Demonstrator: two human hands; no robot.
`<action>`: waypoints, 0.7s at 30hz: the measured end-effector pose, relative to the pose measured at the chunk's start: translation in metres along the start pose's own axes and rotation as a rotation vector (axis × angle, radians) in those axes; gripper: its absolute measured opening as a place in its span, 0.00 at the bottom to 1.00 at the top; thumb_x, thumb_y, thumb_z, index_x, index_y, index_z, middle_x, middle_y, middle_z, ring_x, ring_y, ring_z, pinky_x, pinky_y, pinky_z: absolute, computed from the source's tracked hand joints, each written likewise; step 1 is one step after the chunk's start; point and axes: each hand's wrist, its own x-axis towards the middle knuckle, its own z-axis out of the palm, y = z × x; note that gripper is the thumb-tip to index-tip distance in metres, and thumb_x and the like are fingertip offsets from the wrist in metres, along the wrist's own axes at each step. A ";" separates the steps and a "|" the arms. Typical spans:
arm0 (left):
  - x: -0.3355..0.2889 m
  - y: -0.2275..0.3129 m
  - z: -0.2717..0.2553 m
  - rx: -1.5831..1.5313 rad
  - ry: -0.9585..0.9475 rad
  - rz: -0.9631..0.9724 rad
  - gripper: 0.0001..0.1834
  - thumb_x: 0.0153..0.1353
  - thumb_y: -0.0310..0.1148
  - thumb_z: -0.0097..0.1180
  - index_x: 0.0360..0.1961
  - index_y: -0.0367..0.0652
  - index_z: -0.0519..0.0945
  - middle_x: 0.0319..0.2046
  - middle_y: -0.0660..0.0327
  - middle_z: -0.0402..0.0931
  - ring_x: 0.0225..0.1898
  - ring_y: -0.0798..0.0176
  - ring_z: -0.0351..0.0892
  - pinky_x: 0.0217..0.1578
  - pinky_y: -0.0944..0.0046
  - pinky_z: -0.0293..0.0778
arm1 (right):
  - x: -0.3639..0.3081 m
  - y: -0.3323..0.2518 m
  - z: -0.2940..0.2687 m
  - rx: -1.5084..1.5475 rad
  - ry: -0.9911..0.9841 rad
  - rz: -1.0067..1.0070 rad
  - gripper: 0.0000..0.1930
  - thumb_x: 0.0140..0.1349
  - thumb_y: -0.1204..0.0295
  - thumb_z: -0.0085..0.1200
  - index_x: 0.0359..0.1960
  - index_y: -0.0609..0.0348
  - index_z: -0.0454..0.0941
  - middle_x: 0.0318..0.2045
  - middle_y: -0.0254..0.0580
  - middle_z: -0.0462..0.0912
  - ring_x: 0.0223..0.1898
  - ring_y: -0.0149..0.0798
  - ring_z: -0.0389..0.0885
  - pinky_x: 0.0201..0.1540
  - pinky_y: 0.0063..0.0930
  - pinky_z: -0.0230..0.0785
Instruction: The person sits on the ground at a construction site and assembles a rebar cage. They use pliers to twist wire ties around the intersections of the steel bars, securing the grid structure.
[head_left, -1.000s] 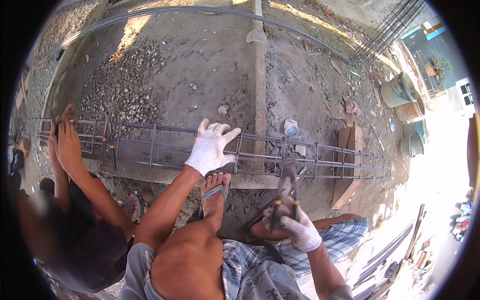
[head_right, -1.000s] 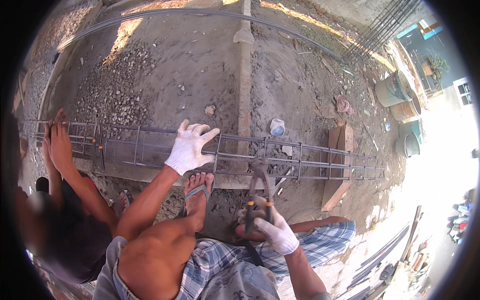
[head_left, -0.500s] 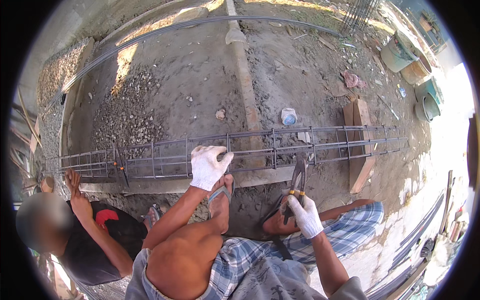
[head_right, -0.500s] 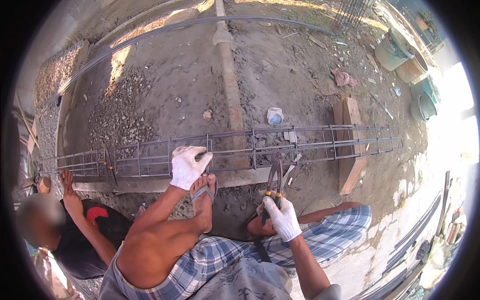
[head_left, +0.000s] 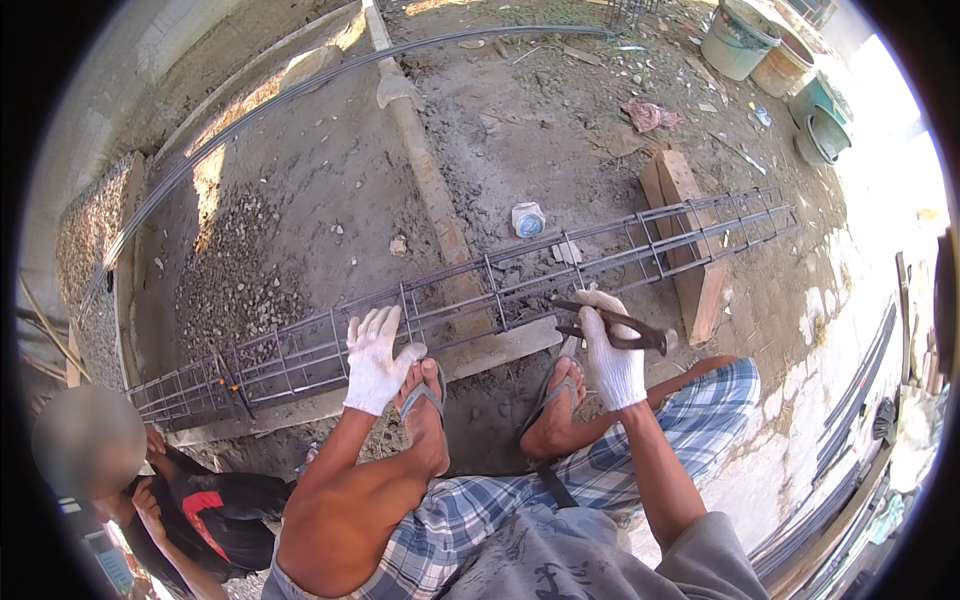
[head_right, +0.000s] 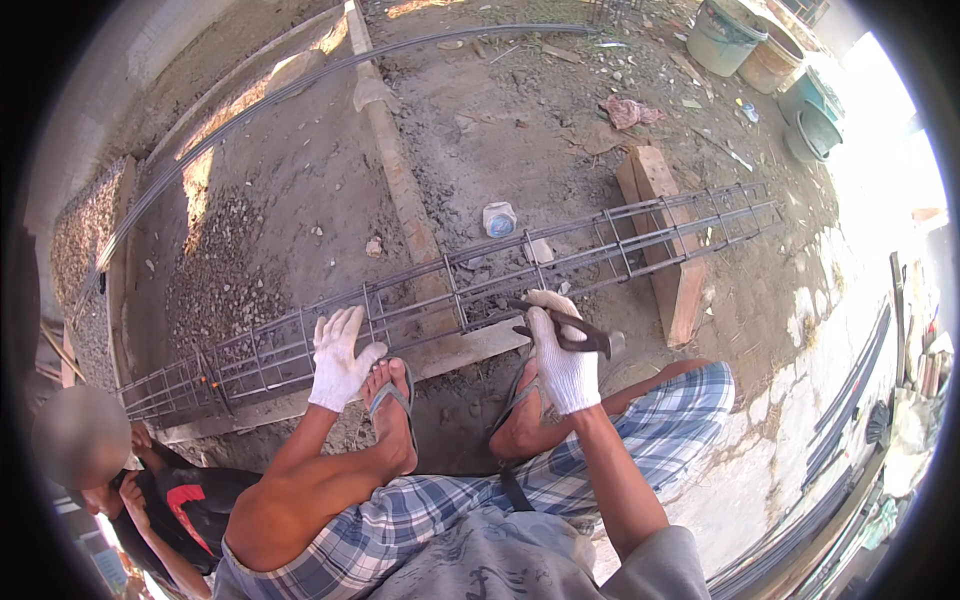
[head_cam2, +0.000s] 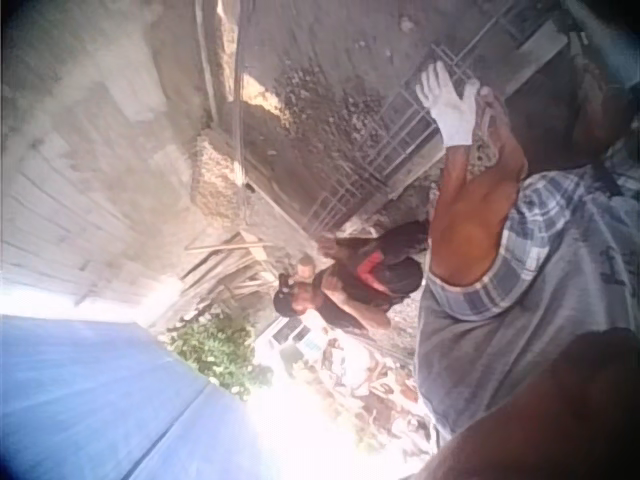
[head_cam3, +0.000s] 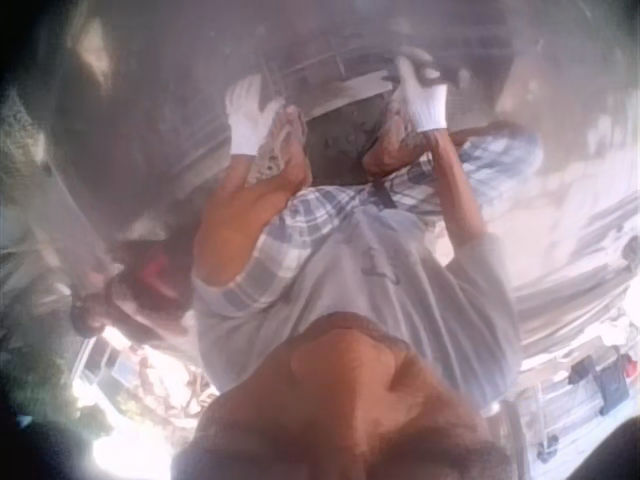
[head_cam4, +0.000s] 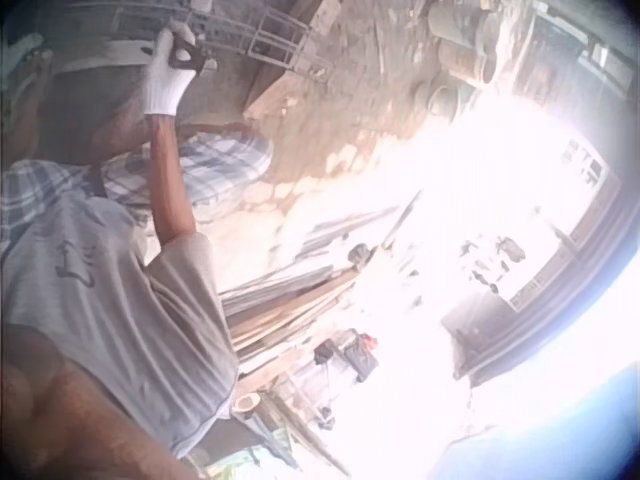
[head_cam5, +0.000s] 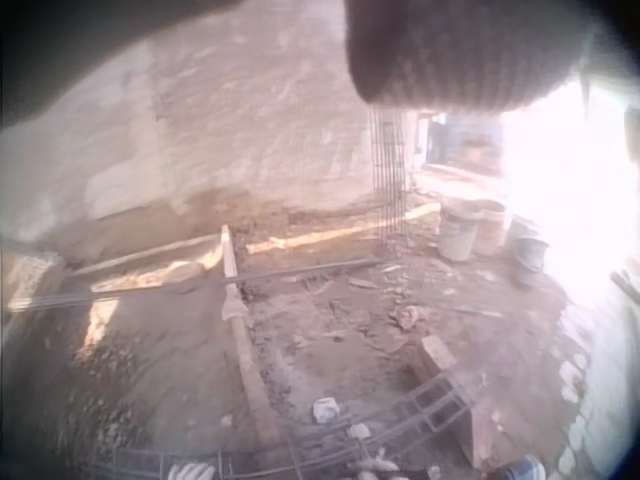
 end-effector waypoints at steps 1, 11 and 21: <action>-0.008 -0.002 -0.003 0.004 -0.003 -0.019 0.35 0.63 0.50 0.70 0.67 0.44 0.81 0.68 0.45 0.76 0.73 0.38 0.69 0.77 0.35 0.56 | 0.009 0.009 0.005 -0.009 0.007 0.027 0.10 0.76 0.76 0.60 0.56 0.63 0.84 0.45 0.37 0.87 0.47 0.27 0.83 0.53 0.26 0.78; -0.053 0.010 -0.004 0.079 -0.117 -0.013 0.34 0.62 0.47 0.69 0.67 0.43 0.81 0.68 0.43 0.74 0.73 0.36 0.68 0.74 0.34 0.60 | 0.032 0.032 0.024 -0.473 0.176 -0.083 0.25 0.67 0.59 0.68 0.59 0.63 0.82 0.50 0.63 0.89 0.51 0.60 0.89 0.56 0.47 0.80; -0.033 0.016 -0.039 -0.302 -0.339 -0.200 0.30 0.70 0.38 0.60 0.70 0.33 0.77 0.66 0.39 0.78 0.67 0.38 0.77 0.70 0.47 0.69 | -0.084 -0.140 -0.150 0.002 0.321 -0.239 0.15 0.75 0.73 0.58 0.60 0.63 0.84 0.45 0.46 0.90 0.44 0.36 0.90 0.50 0.31 0.82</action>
